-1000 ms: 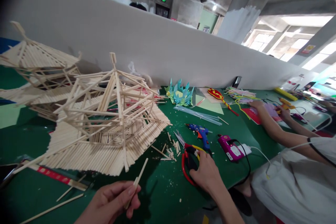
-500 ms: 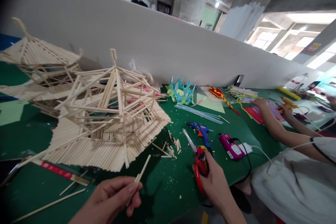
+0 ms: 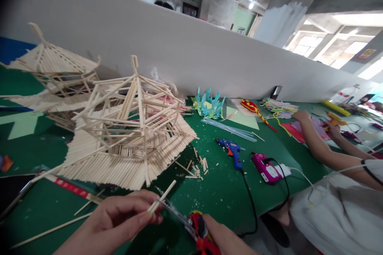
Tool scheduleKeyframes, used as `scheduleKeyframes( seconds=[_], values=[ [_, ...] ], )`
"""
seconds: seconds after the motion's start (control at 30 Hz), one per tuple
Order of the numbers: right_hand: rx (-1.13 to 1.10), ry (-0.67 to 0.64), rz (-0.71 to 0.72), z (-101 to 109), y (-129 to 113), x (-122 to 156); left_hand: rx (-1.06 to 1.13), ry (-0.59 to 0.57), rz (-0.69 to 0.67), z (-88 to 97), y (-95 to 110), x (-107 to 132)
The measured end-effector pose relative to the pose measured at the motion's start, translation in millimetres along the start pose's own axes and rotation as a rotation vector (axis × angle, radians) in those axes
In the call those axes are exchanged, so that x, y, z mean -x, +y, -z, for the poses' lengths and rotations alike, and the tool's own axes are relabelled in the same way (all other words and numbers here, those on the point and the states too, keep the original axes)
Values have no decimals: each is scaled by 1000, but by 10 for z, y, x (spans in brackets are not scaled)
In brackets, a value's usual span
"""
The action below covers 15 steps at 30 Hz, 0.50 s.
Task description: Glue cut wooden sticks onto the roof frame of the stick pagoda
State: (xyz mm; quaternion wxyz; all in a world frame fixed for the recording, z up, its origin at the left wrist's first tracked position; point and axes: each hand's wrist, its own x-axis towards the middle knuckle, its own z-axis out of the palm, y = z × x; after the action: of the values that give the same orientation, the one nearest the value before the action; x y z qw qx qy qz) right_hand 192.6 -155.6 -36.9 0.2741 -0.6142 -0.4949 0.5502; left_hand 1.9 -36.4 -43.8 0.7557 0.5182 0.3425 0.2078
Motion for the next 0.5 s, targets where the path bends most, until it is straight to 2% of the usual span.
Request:
scheduleKeyframes(
  seconds=[0.17, 0.37, 0.5],
  values=[
    [-87, -38, -18, -105, -161, -31, -5, -40, 35, -9, 22, 28],
    [-122, -68, -28, -148, -134, -86, -8, -11, -1, 6, -31, 23],
    [-187, -112, -14, -178, -88, -106, -32, -43, 0, 14, -58, -2]
  ],
)
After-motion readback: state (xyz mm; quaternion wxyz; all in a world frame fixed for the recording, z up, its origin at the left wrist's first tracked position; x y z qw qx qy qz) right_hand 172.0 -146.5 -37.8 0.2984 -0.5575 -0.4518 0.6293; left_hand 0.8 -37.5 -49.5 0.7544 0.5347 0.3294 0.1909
